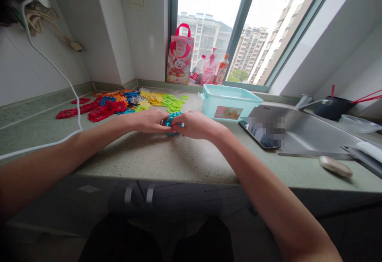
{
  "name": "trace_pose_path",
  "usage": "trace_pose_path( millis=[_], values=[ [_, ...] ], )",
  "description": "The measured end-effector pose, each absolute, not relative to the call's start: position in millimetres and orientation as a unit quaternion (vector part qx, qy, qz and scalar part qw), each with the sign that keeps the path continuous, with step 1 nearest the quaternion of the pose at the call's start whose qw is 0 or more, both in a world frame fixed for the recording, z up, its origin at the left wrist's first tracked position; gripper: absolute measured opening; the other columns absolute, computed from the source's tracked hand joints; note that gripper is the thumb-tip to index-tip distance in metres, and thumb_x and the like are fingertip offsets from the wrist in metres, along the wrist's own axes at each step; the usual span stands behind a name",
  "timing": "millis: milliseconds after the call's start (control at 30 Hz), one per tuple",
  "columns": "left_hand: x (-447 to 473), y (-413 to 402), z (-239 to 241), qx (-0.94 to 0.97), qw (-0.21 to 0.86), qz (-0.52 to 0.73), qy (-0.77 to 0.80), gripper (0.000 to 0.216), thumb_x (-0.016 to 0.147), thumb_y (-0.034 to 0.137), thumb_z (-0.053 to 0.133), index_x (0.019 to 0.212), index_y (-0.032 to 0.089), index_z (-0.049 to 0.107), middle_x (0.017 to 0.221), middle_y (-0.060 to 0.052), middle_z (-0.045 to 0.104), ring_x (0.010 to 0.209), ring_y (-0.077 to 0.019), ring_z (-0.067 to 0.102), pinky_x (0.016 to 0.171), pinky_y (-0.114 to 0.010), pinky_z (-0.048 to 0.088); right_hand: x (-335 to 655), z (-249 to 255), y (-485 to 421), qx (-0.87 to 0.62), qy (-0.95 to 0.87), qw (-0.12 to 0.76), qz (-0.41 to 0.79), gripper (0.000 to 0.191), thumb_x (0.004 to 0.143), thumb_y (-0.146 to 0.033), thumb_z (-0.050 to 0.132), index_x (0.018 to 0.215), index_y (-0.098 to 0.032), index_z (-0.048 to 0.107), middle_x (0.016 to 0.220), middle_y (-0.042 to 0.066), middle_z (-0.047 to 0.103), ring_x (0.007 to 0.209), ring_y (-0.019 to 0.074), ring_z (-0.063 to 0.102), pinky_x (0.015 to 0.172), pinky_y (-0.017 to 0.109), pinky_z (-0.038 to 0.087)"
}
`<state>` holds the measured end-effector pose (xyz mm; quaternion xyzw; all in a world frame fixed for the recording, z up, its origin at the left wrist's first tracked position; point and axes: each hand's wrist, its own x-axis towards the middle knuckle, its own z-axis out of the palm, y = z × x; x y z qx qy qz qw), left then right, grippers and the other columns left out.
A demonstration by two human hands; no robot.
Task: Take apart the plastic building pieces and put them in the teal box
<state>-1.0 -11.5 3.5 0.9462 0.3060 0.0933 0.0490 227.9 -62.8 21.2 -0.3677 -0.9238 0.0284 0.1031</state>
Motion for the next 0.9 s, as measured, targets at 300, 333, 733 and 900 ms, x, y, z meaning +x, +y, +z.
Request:
trace_pose_path(
  millis=[300, 333, 733, 900],
  values=[
    [-1, -13, 4, 0.946, 0.051, 0.094, 0.305, 0.048, 0.092, 0.070, 0.063, 0.094, 0.024, 0.078, 0.078, -0.005, 0.070, 0.068, -0.0199, 0.059, 0.062, -0.030, 0.033, 227, 23, -66, -0.379, -0.921, 0.082, 0.023, 0.025, 0.098, -0.019, 0.059, 0.107, -0.026, 0.081, 0.081, 0.002, 0.077, 0.069, 0.0157, 0.064, 0.067, 0.027, 0.036],
    [-1, -14, 5, 0.946, 0.055, 0.096, 0.306, 0.048, 0.092, 0.070, 0.064, 0.092, 0.024, 0.078, 0.075, -0.005, 0.069, 0.066, -0.0194, 0.058, 0.061, -0.030, 0.033, 227, 23, -66, -0.380, -0.921, 0.082, 0.019, 0.025, 0.098, -0.020, 0.059, 0.106, -0.026, 0.082, 0.081, 0.002, 0.076, 0.068, 0.0157, 0.064, 0.067, 0.027, 0.036],
    [-1, -13, 4, 0.944, 0.043, 0.077, 0.319, 0.056, 0.091, 0.075, 0.060, 0.088, 0.022, 0.076, 0.074, -0.005, 0.068, 0.063, -0.0198, 0.055, 0.060, -0.031, 0.032, 226, 20, -71, -0.370, -0.925, 0.090, 0.002, 0.019, 0.099, -0.031, 0.066, 0.109, -0.027, 0.082, 0.089, 0.004, 0.079, 0.071, 0.0170, 0.065, 0.068, 0.028, 0.037],
    [0, -14, 6, 0.944, 0.034, 0.069, 0.321, 0.054, 0.091, 0.074, 0.060, 0.094, 0.022, 0.077, 0.077, -0.006, 0.071, 0.066, -0.0209, 0.057, 0.062, -0.031, 0.033, 224, 23, -74, -0.366, -0.926, 0.088, 0.006, 0.018, 0.099, -0.028, 0.066, 0.109, -0.027, 0.081, 0.091, 0.004, 0.079, 0.074, 0.0171, 0.067, 0.069, 0.027, 0.038]
  ],
)
